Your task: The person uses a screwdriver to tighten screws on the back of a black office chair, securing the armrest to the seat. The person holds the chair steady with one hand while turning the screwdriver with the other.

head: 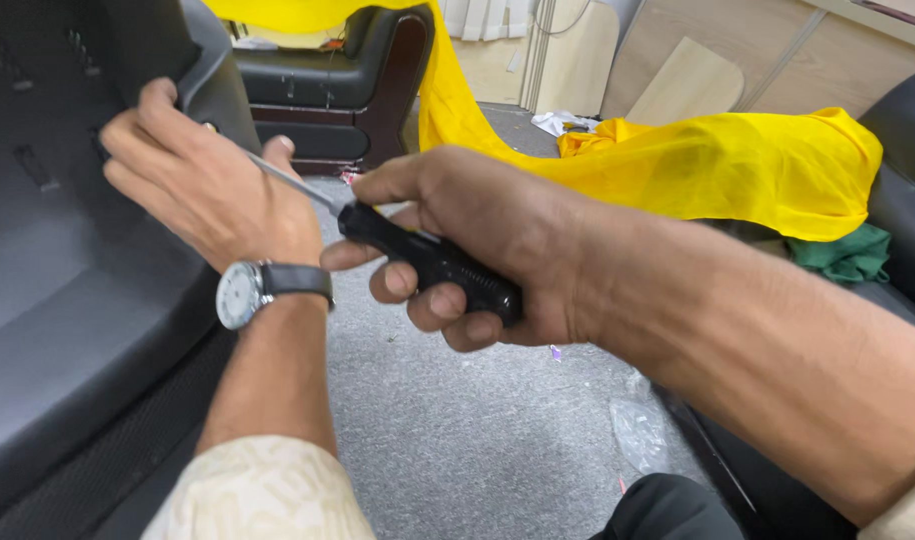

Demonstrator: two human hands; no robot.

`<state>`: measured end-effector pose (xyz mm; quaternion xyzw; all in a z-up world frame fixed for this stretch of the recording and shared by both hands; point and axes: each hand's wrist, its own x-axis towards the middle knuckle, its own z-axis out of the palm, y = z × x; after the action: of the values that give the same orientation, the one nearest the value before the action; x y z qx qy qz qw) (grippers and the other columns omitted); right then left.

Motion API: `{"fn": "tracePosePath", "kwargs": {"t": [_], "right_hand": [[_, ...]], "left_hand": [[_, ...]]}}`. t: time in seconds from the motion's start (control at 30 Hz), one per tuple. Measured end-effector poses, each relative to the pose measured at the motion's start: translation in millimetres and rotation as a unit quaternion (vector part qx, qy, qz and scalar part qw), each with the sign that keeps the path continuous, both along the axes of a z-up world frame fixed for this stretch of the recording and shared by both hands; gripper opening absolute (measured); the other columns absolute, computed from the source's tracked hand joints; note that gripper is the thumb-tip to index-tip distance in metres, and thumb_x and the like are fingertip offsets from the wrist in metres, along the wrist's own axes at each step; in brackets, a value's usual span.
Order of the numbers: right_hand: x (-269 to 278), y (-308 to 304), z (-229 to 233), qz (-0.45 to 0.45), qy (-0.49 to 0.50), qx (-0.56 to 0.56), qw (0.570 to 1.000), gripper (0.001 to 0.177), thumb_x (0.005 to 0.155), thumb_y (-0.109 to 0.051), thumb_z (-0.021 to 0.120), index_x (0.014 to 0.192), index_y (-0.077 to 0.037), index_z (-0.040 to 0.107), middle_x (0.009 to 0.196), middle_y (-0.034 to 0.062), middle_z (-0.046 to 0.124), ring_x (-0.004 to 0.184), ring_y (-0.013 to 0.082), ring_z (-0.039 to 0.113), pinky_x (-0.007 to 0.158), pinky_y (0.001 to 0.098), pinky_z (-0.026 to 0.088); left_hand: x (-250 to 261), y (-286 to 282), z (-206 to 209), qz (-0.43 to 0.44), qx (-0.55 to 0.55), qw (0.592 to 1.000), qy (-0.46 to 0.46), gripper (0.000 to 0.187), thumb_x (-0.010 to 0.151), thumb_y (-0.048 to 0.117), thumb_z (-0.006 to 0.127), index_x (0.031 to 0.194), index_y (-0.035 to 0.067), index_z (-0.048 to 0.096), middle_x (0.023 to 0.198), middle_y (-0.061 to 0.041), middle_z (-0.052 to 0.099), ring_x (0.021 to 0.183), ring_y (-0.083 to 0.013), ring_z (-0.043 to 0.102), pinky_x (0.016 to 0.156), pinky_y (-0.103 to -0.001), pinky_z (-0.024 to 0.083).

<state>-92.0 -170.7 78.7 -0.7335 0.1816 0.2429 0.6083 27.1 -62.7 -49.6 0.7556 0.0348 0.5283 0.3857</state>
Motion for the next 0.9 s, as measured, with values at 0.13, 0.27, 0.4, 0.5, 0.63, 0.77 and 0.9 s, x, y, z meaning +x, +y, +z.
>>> {"fn": "tracePosePath", "kwargs": {"t": [0.13, 0.27, 0.4, 0.5, 0.63, 0.77, 0.9], "right_hand": [[3.0, 0.6, -2.6, 0.026, -0.039, -0.009, 0.999, 0.044, 0.1, -0.046, 0.047, 0.099, -0.006, 0.066, 0.054, -0.0061, 0.045, 0.033, 0.0028, 0.033, 0.026, 0.0229, 0.022], [4.2, 3.9, -1.3, 0.038, -0.055, -0.072, 0.995, 0.046, 0.098, -0.051, 0.047, 0.096, -0.008, 0.064, 0.049, -0.0074, 0.041, 0.03, 0.003, 0.032, 0.024, 0.0242, 0.021], [5.3, 9.9, 4.5, 0.059, -0.075, -0.185, 0.978, 0.048, 0.097, -0.055, 0.048, 0.097, -0.01, 0.065, 0.046, -0.0069, 0.039, 0.029, 0.005, 0.034, 0.024, 0.0266, 0.024], [6.0, 16.6, 16.3, 0.078, -0.099, -0.285, 0.95, 0.048, 0.098, -0.053, 0.049, 0.098, -0.008, 0.066, 0.047, -0.0032, 0.042, 0.031, 0.0094, 0.038, 0.026, 0.0313, 0.028], [7.0, 23.2, 21.1, 0.097, -0.083, -0.431, 0.893, 0.051, 0.1, -0.051, 0.048, 0.098, -0.003, 0.065, 0.051, 0.0049, 0.046, 0.035, 0.0172, 0.045, 0.03, 0.0348, 0.035], [7.4, 12.5, 7.1, 0.093, -0.092, -0.402, 0.906, 0.055, 0.099, -0.052, 0.049, 0.104, 0.0, 0.068, 0.056, 0.0069, 0.05, 0.036, 0.0183, 0.048, 0.031, 0.034, 0.039], [12.7, -7.5, -0.7, 0.069, -0.063, -0.1, 0.991, 0.051, 0.101, -0.049, 0.053, 0.117, -0.003, 0.069, 0.061, -0.0008, 0.05, 0.038, 0.0099, 0.044, 0.028, 0.0286, 0.034]], "left_hand": [[13.6, 10.4, -0.4, -0.01, -0.014, 1.0, 0.02, 0.067, 0.071, 0.013, 0.099, 0.117, 0.003, 0.052, 0.118, -0.016, 0.051, 0.112, -0.0383, 0.054, 0.095, -0.049, 0.048], [22.3, 12.8, 0.6, -0.003, -0.009, 1.0, 0.002, 0.063, 0.068, 0.013, 0.099, 0.113, 0.004, 0.055, 0.115, -0.016, 0.054, 0.11, -0.0383, 0.058, 0.092, -0.047, 0.051], [31.6, 14.3, -1.4, 0.036, 0.003, 0.999, -0.002, 0.064, 0.066, 0.016, 0.101, 0.111, 0.006, 0.057, 0.113, -0.014, 0.056, 0.107, -0.0372, 0.061, 0.09, -0.046, 0.054], [36.0, 14.7, -2.3, 0.03, -0.013, 0.999, -0.01, 0.062, 0.065, 0.014, 0.1, 0.109, 0.006, 0.057, 0.112, -0.014, 0.056, 0.106, -0.0355, 0.062, 0.088, -0.043, 0.056], [36.0, 14.6, -2.2, 0.017, -0.027, 0.999, 0.007, 0.06, 0.065, 0.011, 0.098, 0.109, 0.005, 0.057, 0.112, -0.013, 0.056, 0.106, -0.0349, 0.063, 0.088, -0.043, 0.057], [29.0, 17.4, -5.0, 0.019, 0.017, 1.0, -0.019, 0.061, 0.071, 0.013, 0.101, 0.113, 0.004, 0.057, 0.112, -0.015, 0.055, 0.106, -0.038, 0.062, 0.088, -0.048, 0.054], [24.9, 18.7, -5.3, -0.028, -0.003, 1.0, -0.013, 0.058, 0.076, 0.009, 0.097, 0.116, 0.001, 0.055, 0.114, -0.018, 0.052, 0.109, -0.0403, 0.06, 0.09, -0.05, 0.052]]}}
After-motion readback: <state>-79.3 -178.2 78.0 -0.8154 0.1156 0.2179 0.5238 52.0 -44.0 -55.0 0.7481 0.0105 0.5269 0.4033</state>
